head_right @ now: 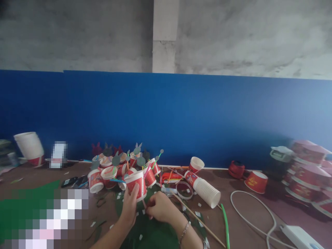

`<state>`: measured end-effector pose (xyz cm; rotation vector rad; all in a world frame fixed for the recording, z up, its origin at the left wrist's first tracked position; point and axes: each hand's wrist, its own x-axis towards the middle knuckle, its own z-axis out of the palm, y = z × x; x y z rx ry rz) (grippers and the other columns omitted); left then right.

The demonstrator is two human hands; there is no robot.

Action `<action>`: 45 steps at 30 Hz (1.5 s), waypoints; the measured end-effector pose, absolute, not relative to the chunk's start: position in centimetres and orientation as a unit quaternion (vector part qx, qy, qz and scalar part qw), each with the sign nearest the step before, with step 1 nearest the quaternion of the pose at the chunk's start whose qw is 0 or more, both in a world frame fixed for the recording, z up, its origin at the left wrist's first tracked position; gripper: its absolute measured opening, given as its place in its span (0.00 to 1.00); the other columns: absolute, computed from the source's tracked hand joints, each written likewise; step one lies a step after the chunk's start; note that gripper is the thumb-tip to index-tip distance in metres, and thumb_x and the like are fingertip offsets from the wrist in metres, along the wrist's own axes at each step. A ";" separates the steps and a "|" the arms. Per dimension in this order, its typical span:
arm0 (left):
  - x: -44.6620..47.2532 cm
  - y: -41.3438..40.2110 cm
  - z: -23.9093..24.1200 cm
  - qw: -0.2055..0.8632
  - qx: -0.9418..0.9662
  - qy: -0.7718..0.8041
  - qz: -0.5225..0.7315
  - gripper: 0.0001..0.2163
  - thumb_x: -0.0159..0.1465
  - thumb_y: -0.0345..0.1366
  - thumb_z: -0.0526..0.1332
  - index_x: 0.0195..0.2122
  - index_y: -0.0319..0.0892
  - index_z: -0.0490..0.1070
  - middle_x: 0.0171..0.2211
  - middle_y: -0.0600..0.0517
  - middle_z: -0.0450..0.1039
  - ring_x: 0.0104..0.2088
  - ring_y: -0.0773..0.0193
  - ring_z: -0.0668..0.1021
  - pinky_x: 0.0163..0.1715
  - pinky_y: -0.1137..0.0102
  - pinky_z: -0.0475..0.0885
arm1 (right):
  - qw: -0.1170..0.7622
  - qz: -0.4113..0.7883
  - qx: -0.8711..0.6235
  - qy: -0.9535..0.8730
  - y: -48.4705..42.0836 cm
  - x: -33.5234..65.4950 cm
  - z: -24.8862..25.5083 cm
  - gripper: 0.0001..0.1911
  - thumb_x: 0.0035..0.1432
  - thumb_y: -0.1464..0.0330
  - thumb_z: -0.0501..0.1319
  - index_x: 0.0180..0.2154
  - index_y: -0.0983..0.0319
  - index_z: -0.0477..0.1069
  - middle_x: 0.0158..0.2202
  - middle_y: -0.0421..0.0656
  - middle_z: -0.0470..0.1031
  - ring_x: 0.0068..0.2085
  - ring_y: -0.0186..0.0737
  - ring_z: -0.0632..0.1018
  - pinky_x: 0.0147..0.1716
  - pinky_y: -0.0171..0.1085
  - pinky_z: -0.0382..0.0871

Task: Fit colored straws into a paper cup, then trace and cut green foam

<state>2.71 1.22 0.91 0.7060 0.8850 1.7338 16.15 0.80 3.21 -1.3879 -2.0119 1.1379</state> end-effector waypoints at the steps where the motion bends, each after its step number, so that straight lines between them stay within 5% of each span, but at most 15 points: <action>1: 2.7 1.2 0.9 0.511 0.292 0.368 0.720 0.31 0.52 0.45 0.67 0.54 0.40 0.62 0.40 0.44 0.76 0.44 0.54 0.77 0.42 0.66 0.72 | 0.221 0.416 -0.502 -0.726 0.9 16.1 3.1 0.07 0.40 0.73 0.56 0.18 0.64 0.73 0.16 0.38 0.72 0.18 0.31 0.68 0.15 0.28 0.56; 9: 3.3 1.1 0.4 0.514 0.301 0.382 0.707 0.30 0.47 0.46 0.69 0.49 0.36 0.67 0.39 0.42 0.77 0.39 0.53 0.79 0.38 0.66 0.73 | 0.324 0.486 -0.477 -0.657 0.9 14.8 3.3 0.09 0.39 0.75 0.55 0.21 0.65 0.74 0.15 0.38 0.71 0.19 0.31 0.68 0.21 0.30 0.61; 18: 3.0 0.9 0.8 0.512 0.306 0.376 0.709 0.30 0.48 0.45 0.69 0.50 0.38 0.65 0.38 0.43 0.77 0.45 0.52 0.77 0.42 0.65 0.72 | 0.214 0.465 -0.466 -0.722 1.2 16.7 3.2 0.07 0.38 0.75 0.56 0.18 0.64 0.73 0.16 0.38 0.72 0.21 0.33 0.71 0.20 0.30 0.60; 24: 3.3 0.7 0.5 0.547 0.313 0.354 0.691 0.28 0.47 0.47 0.69 0.46 0.39 0.66 0.37 0.45 0.77 0.36 0.56 0.79 0.35 0.67 0.74 | 0.430 0.484 -0.505 -0.572 1.3 17.0 6.6 0.10 0.44 0.72 0.60 0.32 0.63 0.74 0.17 0.36 0.71 0.20 0.32 0.69 0.22 0.31 0.60; 28: 3.6 -0.1 1.2 0.578 0.322 0.342 0.667 0.29 0.45 0.50 0.69 0.44 0.39 0.64 0.33 0.46 0.77 0.30 0.56 0.80 0.30 0.66 0.75 | 0.513 0.588 -0.390 -0.488 0.7 17.4 8.3 0.15 0.44 0.67 0.66 0.38 0.64 0.73 0.23 0.39 0.75 0.25 0.32 0.71 0.26 0.31 0.62; 33: 3.9 -0.7 1.8 0.594 0.350 0.341 0.639 0.31 0.45 0.55 0.67 0.43 0.40 0.63 0.25 0.51 0.75 0.20 0.61 0.77 0.20 0.69 0.71 | 0.513 0.615 -0.367 -0.474 0.6 17.6 8.1 0.13 0.44 0.65 0.69 0.32 0.66 0.76 0.26 0.42 0.77 0.25 0.30 0.71 0.25 0.29 0.59; 45: 3.8 -0.7 0.7 0.587 0.465 0.284 0.598 0.22 0.52 0.55 0.62 0.34 0.40 0.64 0.19 0.54 0.69 0.15 0.69 0.68 0.15 0.73 0.63 | 0.444 0.711 -0.336 -0.428 0.8 18.6 8.0 0.13 0.42 0.65 0.71 0.24 0.66 0.71 0.22 0.40 0.75 0.22 0.27 0.70 0.20 0.27 0.56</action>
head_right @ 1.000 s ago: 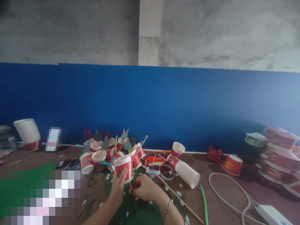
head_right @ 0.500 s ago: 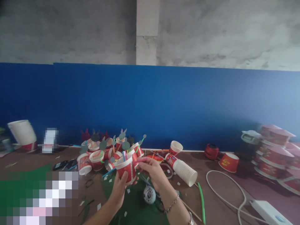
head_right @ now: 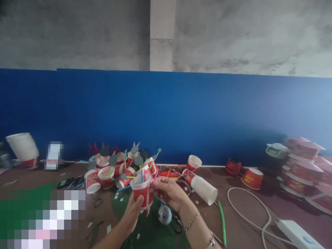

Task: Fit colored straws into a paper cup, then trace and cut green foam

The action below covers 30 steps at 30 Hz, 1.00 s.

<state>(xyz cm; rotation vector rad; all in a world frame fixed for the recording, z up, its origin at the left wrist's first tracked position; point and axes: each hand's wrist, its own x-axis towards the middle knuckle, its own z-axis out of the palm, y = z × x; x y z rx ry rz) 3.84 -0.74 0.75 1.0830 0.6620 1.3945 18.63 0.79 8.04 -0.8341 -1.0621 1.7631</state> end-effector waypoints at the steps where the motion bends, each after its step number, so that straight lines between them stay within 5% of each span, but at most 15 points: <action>1: 3.8 -0.7 0.6 0.588 0.471 0.285 0.592 0.23 0.51 0.56 0.63 0.34 0.40 0.64 0.19 0.54 0.70 0.15 0.69 0.68 0.14 0.74 0.63 | 0.432 0.719 -0.339 -0.425 0.8 18.8 8.0 0.13 0.42 0.65 0.71 0.24 0.66 0.71 0.21 0.40 0.75 0.22 0.27 0.70 0.20 0.27 0.56; 22: 4.2 -1.0 0.0 0.596 0.456 0.291 0.594 0.25 0.47 0.54 0.67 0.36 0.40 0.65 0.19 0.53 0.72 0.14 0.71 0.67 0.13 0.75 0.61 | 0.418 0.729 -0.323 -0.435 0.7 19.0 8.0 0.16 0.37 0.69 0.73 0.21 0.66 0.67 0.20 0.36 0.69 0.23 0.26 0.69 0.26 0.29 0.60; 30: 4.4 -1.0 -0.3 0.600 0.466 0.285 0.585 0.26 0.48 0.54 0.66 0.38 0.40 0.66 0.20 0.53 0.71 0.14 0.70 0.67 0.13 0.75 0.62 | 0.428 0.723 -0.298 -0.453 0.5 18.7 8.2 0.17 0.36 0.69 0.74 0.27 0.64 0.68 0.24 0.36 0.71 0.27 0.29 0.72 0.31 0.31 0.62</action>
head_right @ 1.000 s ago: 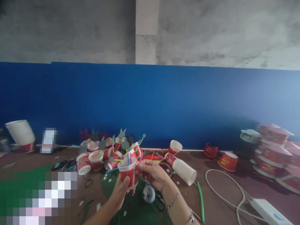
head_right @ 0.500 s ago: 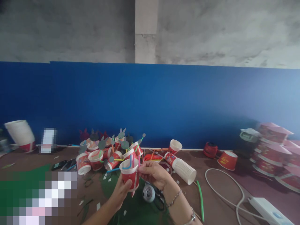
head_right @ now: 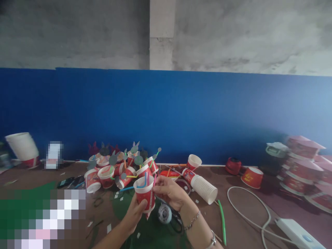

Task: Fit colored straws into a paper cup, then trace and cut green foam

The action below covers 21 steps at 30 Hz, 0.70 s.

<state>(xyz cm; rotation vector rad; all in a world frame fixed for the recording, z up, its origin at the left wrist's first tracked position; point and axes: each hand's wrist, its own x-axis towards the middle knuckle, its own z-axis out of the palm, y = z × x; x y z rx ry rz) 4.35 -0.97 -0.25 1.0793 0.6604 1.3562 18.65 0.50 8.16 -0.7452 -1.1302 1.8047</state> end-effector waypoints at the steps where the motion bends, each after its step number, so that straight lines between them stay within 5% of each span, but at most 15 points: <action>1: 4.4 -1.0 -0.2 0.602 0.462 0.285 0.586 0.26 0.47 0.55 0.66 0.39 0.40 0.66 0.20 0.53 0.71 0.14 0.70 0.67 0.13 0.75 0.62 | 0.428 0.724 -0.294 -0.455 0.5 18.6 8.2 0.17 0.36 0.69 0.74 0.28 0.64 0.68 0.24 0.36 0.71 0.27 0.30 0.72 0.31 0.31 0.62; 21: 4.2 -0.5 -0.6 0.594 0.473 0.288 0.584 0.26 0.50 0.55 0.64 0.41 0.39 0.66 0.20 0.53 0.70 0.14 0.70 0.67 0.12 0.75 0.62 | 0.504 0.595 -0.333 -0.529 0.4 17.0 7.7 0.16 0.41 0.72 0.65 0.27 0.60 0.56 0.21 0.31 0.61 0.23 0.28 0.63 0.23 0.30 0.53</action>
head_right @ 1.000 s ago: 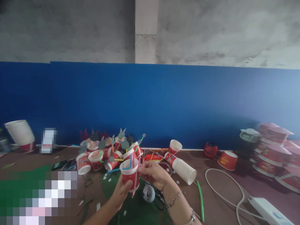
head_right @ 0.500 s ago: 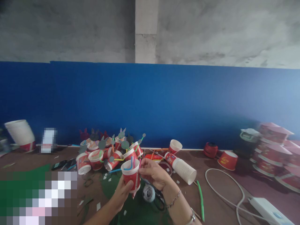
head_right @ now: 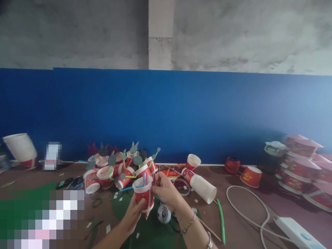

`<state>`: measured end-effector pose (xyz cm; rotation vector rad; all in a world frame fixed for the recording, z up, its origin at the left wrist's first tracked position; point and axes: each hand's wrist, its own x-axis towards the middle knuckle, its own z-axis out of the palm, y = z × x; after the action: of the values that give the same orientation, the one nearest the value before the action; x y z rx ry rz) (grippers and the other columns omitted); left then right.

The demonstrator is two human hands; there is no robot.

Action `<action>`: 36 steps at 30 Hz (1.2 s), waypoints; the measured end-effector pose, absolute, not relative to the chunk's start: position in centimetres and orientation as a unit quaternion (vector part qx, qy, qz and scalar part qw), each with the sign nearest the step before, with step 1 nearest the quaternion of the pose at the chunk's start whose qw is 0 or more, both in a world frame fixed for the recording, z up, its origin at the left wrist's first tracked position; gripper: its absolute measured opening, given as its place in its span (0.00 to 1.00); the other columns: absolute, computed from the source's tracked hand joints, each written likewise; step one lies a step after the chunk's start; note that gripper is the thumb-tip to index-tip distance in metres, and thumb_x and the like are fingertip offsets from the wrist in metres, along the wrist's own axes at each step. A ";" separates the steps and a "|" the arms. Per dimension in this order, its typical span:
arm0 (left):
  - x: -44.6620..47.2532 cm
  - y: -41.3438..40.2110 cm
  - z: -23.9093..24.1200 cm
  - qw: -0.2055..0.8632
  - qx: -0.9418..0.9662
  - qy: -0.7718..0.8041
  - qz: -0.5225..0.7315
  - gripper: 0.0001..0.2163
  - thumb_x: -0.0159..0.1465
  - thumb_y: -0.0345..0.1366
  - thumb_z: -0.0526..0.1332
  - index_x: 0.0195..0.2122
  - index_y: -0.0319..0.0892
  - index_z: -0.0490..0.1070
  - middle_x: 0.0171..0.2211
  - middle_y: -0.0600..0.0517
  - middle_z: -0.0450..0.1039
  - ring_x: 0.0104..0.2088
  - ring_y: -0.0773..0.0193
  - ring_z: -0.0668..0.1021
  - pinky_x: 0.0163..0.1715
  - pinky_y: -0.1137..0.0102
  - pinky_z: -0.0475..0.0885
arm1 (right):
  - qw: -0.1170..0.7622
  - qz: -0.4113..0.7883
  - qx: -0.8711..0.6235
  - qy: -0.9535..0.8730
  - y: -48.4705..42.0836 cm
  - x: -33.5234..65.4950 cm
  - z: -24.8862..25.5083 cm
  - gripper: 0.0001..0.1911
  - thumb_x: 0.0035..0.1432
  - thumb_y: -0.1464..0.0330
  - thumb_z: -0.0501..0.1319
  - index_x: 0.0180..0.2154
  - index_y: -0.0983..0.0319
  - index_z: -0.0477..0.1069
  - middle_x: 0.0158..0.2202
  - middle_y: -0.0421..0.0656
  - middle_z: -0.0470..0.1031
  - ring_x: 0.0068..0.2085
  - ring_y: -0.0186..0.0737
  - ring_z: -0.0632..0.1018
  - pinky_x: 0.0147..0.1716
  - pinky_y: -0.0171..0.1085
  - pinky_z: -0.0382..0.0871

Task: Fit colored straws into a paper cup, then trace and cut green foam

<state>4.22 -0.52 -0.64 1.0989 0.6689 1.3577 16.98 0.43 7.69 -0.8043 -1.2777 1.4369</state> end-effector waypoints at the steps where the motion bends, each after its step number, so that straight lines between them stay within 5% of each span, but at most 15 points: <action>1: 4.2 -0.4 -0.7 0.592 0.474 0.289 0.584 0.25 0.50 0.55 0.64 0.39 0.39 0.66 0.20 0.53 0.69 0.14 0.70 0.67 0.12 0.75 0.62 | 0.506 0.580 -0.342 -0.539 0.6 16.9 7.5 0.16 0.42 0.72 0.64 0.27 0.60 0.56 0.20 0.31 0.61 0.23 0.28 0.63 0.24 0.30 0.53; 11: 4.0 0.1 -0.3 0.562 0.421 0.331 0.631 0.23 0.53 0.55 0.61 0.39 0.41 0.61 0.17 0.57 0.69 0.13 0.71 0.67 0.12 0.76 0.62 | 0.465 0.397 -0.483 -0.627 1.5 16.9 6.7 0.14 0.47 0.66 0.62 0.37 0.64 0.66 0.27 0.40 0.73 0.30 0.37 0.73 0.31 0.36 0.64; 19: 4.1 0.5 -0.9 0.526 0.438 0.357 0.636 0.22 0.52 0.55 0.63 0.34 0.40 0.61 0.13 0.59 0.66 0.12 0.71 0.66 0.12 0.77 0.61 | 0.372 0.180 -0.544 -0.730 -0.1 16.4 8.2 0.10 0.55 0.68 0.56 0.25 0.63 0.71 0.24 0.42 0.75 0.28 0.38 0.73 0.28 0.33 0.61; 23: 4.1 0.5 -0.9 0.516 0.464 0.368 0.619 0.21 0.52 0.53 0.63 0.33 0.40 0.61 0.11 0.60 0.63 0.11 0.72 0.65 0.12 0.78 0.60 | 0.298 0.042 -0.589 -0.750 -0.7 16.0 8.2 0.10 0.57 0.71 0.54 0.27 0.63 0.71 0.27 0.44 0.75 0.30 0.40 0.74 0.29 0.34 0.59; 28: 4.1 0.3 -0.9 0.518 0.468 0.374 0.610 0.23 0.51 0.55 0.63 0.34 0.41 0.61 0.11 0.61 0.63 0.11 0.73 0.63 0.11 0.78 0.59 | 0.216 -0.016 -0.588 -0.779 -0.9 15.9 8.3 0.11 0.60 0.73 0.51 0.34 0.65 0.72 0.34 0.49 0.77 0.37 0.44 0.76 0.35 0.35 0.62; 36: 4.1 0.5 -1.1 0.532 0.471 0.368 0.600 0.21 0.53 0.54 0.62 0.34 0.40 0.61 0.11 0.61 0.62 0.10 0.73 0.63 0.10 0.78 0.59 | 0.151 -0.072 -0.559 -0.812 -0.6 16.3 8.4 0.11 0.62 0.74 0.51 0.33 0.65 0.72 0.31 0.49 0.77 0.33 0.43 0.76 0.30 0.35 0.61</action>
<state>4.07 0.50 -1.13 1.1234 0.8782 1.4318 16.35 -0.57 8.43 -1.6047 -2.3317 -0.2079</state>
